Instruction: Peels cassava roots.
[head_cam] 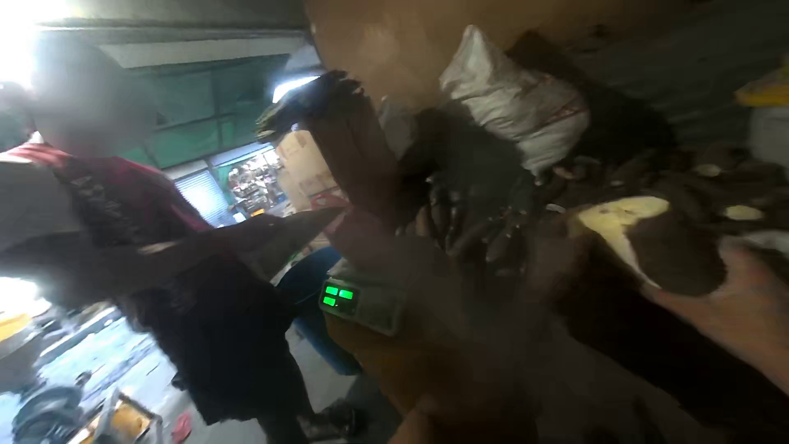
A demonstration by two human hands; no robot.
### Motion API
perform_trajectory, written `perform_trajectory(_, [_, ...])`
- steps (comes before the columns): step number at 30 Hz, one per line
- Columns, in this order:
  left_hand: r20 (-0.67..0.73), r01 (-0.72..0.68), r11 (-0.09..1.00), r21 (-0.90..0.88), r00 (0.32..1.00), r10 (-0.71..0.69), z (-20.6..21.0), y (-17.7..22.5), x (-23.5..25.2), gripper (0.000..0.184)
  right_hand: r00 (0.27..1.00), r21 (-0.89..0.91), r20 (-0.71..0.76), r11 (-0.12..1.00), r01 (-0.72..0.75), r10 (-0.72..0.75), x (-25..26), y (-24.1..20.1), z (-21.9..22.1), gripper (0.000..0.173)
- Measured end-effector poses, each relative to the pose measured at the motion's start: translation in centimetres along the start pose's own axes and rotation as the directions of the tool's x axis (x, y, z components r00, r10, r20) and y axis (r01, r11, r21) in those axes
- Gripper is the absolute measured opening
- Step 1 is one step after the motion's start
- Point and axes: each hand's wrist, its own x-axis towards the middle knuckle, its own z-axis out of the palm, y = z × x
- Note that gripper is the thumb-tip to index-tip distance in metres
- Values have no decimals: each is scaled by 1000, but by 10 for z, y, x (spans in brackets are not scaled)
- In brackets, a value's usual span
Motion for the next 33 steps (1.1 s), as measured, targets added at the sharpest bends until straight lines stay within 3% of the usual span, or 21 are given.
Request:
perform_trajectory(2, [-32,112,982,150,994,-109,-2,2,-4,24,999,-12,-34,1000,-25,25,1,0,7,95])
perform_trajectory(4, [11,231,841,490,963,-271,-8,5,-13,31,997,-61,-27,995,-76,74,1,-6,8,95])
perform_trajectory(5, [25,236,821,520,957,-290,-7,-2,-13,35,993,-84,-24,990,-114,113,1,-8,8,95])
perform_trajectory(8, [-94,138,990,-8,986,-138,8,-35,-1,36,991,-104,-28,985,-136,134,5,-2,11,95])
perform_trajectory(9, [-92,77,983,-165,991,-93,11,-42,6,35,992,-99,-33,987,-126,124,8,0,13,95])
perform_trajectory(11, [4,74,948,-311,997,-77,14,-46,8,38,991,-60,-39,989,-132,130,12,4,13,97])
perform_trajectory(14, [116,174,927,-331,983,-143,31,-41,6,35,985,-18,-60,987,-162,161,16,11,9,100])
perform_trajectory(19, [236,23,960,-280,971,45,32,-51,18,39,981,3,-103,986,-167,167,25,15,11,106])
perform_trajectory(22, [328,14,942,-335,939,103,19,-53,29,42,981,90,-108,985,-150,160,29,22,14,110])
perform_trajectory(27, [143,-32,953,-301,987,78,27,-63,27,41,979,236,-82,958,-161,185,28,24,30,110])
perform_trajectory(30, [47,1,958,-287,999,13,34,-77,18,44,967,156,-72,961,-230,243,25,21,33,110])
perform_trajectory(33, [-36,21,973,-228,999,-30,40,-82,8,35,971,56,-63,972,-227,230,20,28,33,106])
